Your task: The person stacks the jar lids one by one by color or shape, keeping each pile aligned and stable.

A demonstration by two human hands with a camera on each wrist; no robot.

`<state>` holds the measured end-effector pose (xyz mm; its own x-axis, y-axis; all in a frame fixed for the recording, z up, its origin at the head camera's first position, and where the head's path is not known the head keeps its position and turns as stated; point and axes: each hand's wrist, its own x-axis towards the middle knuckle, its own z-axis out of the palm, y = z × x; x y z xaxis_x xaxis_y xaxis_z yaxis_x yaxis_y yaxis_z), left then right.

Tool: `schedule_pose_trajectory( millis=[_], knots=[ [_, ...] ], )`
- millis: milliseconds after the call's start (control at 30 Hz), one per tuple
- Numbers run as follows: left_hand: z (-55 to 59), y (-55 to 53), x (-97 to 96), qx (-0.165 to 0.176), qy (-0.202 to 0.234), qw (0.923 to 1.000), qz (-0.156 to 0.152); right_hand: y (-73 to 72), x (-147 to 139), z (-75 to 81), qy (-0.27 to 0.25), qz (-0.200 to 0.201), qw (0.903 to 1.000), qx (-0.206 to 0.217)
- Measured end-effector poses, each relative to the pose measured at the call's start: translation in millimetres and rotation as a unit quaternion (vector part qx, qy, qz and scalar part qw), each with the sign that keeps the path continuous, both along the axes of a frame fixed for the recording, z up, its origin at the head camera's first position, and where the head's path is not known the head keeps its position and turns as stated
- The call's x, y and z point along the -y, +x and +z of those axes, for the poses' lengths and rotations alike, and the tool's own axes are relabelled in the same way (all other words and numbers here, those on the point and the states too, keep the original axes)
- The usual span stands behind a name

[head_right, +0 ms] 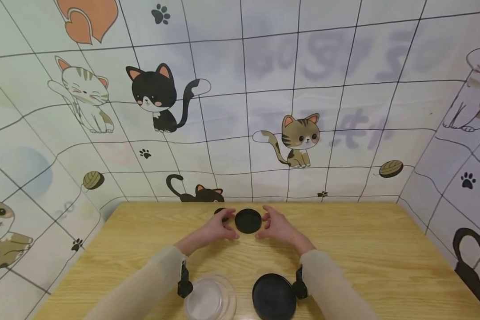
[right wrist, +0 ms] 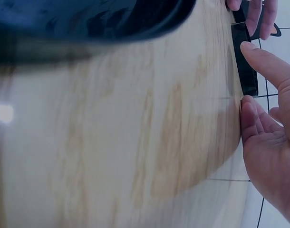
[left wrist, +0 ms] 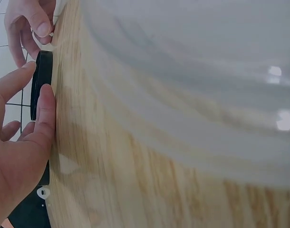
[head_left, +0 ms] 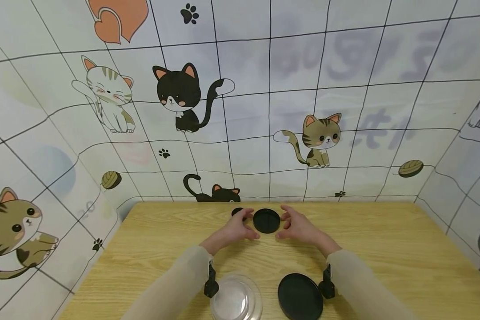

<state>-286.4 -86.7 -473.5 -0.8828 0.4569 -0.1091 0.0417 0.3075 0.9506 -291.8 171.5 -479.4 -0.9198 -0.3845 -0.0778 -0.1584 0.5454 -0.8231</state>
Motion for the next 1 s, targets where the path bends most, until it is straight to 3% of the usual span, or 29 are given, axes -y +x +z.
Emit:
schedule_pose_trajectory(
  millis=[233, 500, 1000],
  knots=[
    [0.9, 0.4, -1.3, 0.001, -0.007, 1.0, 0.0, 0.2, -1, -1.9, 0.001, 0.01, 0.9999, -0.012],
    [-6.1, 1.0, 0.5, -0.01, -0.017, 0.9998, 0.006, 2.3, 0, -5.2, 0.002, 0.027, 0.9994, -0.024],
    [-2.1, 4.4, -0.9, -0.02, -0.038, 0.9991, 0.007, 2.6, 1, -10.9, -0.004, 0.038, 0.9987, -0.034]
  ],
)
